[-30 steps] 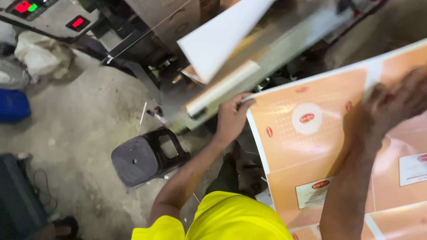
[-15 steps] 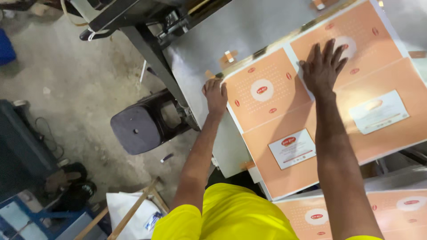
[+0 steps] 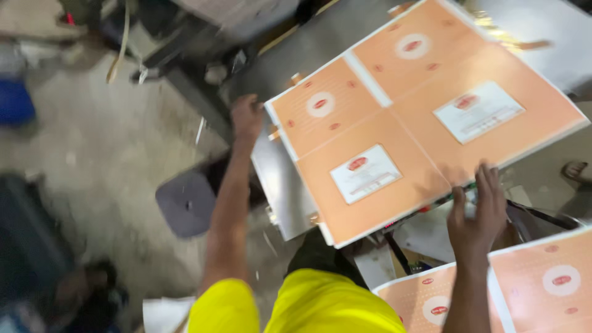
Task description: The person repeatedly picks up large printed sheets and feeds them into a printing machine. They handle the sheets one at a time, placing them onto the machine's input tray and then stacking the processed sheets on the right side.
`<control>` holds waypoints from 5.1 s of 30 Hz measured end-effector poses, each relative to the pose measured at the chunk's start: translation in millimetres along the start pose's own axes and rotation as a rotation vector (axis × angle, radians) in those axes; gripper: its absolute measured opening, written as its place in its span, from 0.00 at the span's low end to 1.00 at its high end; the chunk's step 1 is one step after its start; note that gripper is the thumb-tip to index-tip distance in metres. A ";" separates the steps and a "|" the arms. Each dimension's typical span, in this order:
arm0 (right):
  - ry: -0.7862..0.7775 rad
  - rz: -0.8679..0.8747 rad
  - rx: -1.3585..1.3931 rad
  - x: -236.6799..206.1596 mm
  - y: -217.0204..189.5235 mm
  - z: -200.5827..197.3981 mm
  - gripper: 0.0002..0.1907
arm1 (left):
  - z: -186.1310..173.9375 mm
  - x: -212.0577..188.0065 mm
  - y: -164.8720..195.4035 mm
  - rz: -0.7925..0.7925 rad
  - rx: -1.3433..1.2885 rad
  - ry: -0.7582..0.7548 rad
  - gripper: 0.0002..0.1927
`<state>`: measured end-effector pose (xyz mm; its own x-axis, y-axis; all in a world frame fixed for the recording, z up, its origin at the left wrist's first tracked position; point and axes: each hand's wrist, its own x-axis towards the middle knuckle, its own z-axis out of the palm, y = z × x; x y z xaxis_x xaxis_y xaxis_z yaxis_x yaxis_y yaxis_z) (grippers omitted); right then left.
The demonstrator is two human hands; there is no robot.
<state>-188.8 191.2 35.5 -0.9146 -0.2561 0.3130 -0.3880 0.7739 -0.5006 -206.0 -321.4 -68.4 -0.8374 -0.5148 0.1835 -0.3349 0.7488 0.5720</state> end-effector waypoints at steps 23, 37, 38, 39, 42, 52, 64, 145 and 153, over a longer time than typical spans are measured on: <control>0.150 0.421 -0.397 -408.4 47.8 -79.4 0.31 | 29.8 -530.5 259.8 0.481 -0.538 -0.588 0.10; 0.404 0.293 -0.207 -343.2 116.7 -124.6 0.32 | -46.5 -463.6 329.2 0.415 -0.653 -0.570 0.11; 0.423 0.278 -0.245 -321.2 121.1 -132.3 0.34 | -52.2 -447.0 335.8 0.430 -0.700 -0.565 0.11; 0.439 0.262 -0.282 -298.7 123.7 -140.6 0.37 | -58.5 -430.5 341.8 0.442 -0.748 -0.561 0.12; 0.482 0.313 -0.236 -220.8 124.1 -162.4 0.40 | -76.4 -375.1 350.0 0.399 -0.760 -0.556 0.14; 0.319 0.322 -0.116 54.4 56.2 -99.4 0.38 | -54.0 -164.9 271.4 -0.056 -0.970 -0.397 0.11; -0.382 0.162 -0.181 156.0 31.2 174.0 0.40 | 105.1 -108.4 36.0 0.005 -0.086 -0.132 0.09; -0.298 0.192 -0.263 114.7 53.2 142.4 0.38 | 104.5 -127.4 58.4 0.027 -0.173 -0.215 0.07; -0.393 0.078 -0.057 143.3 12.7 215.3 0.38 | 105.9 -116.6 -11.0 -0.111 0.036 0.020 0.09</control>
<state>-349.3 39.6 -99.7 -0.9192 -0.3888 -0.0624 -0.3188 0.8277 -0.4618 -150.4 -225.4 -180.7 -0.7858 -0.6032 0.1368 -0.4406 0.7010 0.5607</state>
